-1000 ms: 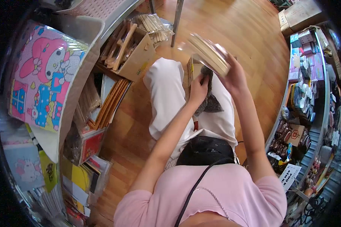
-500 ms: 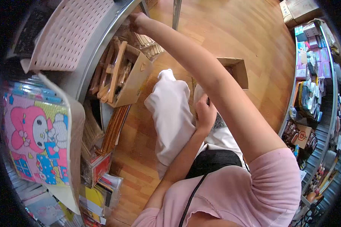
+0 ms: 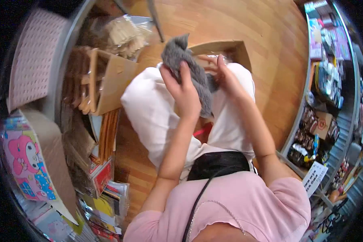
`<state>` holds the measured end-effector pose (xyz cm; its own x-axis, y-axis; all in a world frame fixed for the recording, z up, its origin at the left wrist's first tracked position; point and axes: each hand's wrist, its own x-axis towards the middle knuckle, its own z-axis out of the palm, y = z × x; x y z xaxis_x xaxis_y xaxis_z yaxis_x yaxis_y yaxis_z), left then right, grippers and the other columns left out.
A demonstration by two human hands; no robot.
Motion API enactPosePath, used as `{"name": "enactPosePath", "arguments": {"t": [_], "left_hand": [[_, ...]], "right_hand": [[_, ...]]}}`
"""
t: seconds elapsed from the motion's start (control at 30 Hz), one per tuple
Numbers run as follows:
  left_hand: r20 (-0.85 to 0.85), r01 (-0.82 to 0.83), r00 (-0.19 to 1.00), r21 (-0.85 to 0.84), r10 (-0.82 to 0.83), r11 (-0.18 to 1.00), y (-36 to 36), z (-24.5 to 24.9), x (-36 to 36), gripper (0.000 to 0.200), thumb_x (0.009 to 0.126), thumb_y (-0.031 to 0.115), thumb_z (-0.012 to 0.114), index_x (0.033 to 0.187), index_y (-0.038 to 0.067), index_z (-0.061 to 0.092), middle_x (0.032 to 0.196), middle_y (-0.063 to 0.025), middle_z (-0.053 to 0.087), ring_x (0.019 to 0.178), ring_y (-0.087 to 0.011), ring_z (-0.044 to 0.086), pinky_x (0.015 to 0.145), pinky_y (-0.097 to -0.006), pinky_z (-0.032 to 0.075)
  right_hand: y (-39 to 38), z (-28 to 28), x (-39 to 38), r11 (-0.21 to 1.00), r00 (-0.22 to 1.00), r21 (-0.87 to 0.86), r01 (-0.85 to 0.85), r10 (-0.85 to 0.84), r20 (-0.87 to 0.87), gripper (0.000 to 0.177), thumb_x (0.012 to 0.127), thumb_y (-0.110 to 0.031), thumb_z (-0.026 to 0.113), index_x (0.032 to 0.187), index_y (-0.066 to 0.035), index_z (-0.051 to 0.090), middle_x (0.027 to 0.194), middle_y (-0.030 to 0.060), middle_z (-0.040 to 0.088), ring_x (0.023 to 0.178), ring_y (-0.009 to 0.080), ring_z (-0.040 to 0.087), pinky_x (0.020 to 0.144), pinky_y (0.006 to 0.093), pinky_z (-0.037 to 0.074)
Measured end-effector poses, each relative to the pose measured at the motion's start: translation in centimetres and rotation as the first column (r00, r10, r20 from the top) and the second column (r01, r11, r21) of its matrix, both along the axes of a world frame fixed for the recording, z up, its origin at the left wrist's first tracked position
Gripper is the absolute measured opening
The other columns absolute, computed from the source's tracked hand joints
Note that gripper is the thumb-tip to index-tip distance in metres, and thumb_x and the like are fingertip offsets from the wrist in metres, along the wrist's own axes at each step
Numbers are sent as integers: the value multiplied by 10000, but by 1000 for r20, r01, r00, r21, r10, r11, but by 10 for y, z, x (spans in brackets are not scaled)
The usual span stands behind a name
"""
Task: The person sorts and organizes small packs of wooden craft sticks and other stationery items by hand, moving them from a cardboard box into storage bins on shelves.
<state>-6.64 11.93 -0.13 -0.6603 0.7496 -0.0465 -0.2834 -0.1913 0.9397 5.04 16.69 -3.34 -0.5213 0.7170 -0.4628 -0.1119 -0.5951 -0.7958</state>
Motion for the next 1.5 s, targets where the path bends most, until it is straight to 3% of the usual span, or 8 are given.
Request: {"name": "enactPosePath", "arguments": {"t": [0.2,0.27,0.33,0.47,0.57,0.77,1.2,1.5], "left_hand": [[-628,111,775,30,-67,993,28,-11,50,172,747,1,530,906,46,578,1012,-96,572,966,-277,500,914,-411,346],[-883,517,284,-186,-373,835,28,-11,58,168,704,-7,546,792,95,647,992,-36,642,1019,-260,520,980,-417,295],[-854,602,204,-275,-478,749,33,-18,75,166,668,17,542,704,124,663,945,10,671,1077,-246,512,1031,-473,221],[-439,644,634,-154,-636,749,65,-64,80,203,795,90,477,826,81,678,980,-50,660,1035,-225,556,1003,-410,301],[-141,417,853,-397,-503,818,110,-167,73,229,840,131,462,874,17,658,945,-116,653,947,-208,594,862,-295,432],[-221,157,547,-921,-808,358,154,-380,78,403,763,301,608,1028,-3,620,995,-179,632,925,-311,601,830,-359,438],[-128,-22,584,-990,-802,142,169,-431,121,748,640,481,728,1164,-4,501,1203,-206,502,1101,-355,503,932,-387,407],[499,665,739,-645,-452,376,151,-370,97,462,789,183,677,1118,-78,484,1055,-203,580,938,-244,614,786,-296,522]], "right_hand": [[-20,4,55,929,788,-364,72,-277,-550,806,804,-714,282,1332,-112,369,1200,118,524,1077,219,530,854,377,466],[-14,5,73,827,758,-476,299,-509,-409,769,809,-701,305,1303,-119,401,1144,78,559,1042,187,544,841,377,475],[-9,-8,90,835,745,-441,329,-516,-423,625,873,-597,354,1269,-121,433,1096,48,578,1004,166,555,811,355,483],[-6,-25,112,648,627,-357,673,-756,-188,369,940,-315,422,1229,-88,457,1073,47,577,958,159,561,829,296,453],[-11,-38,129,624,640,-150,767,-763,95,332,909,-380,458,1037,-83,537,782,40,596,624,130,563,520,258,463],[-12,-37,145,626,626,-96,774,-734,263,329,909,-361,464,1086,-87,509,854,46,593,660,117,568,521,253,469],[7,-27,139,719,764,-275,638,-635,113,273,927,-216,457,1153,-68,418,1026,61,534,909,107,511,810,241,418],[5,-19,128,732,761,-224,644,-644,83,246,925,-209,467,1125,-67,450,1015,41,536,933,99,501,831,243,405]]}}
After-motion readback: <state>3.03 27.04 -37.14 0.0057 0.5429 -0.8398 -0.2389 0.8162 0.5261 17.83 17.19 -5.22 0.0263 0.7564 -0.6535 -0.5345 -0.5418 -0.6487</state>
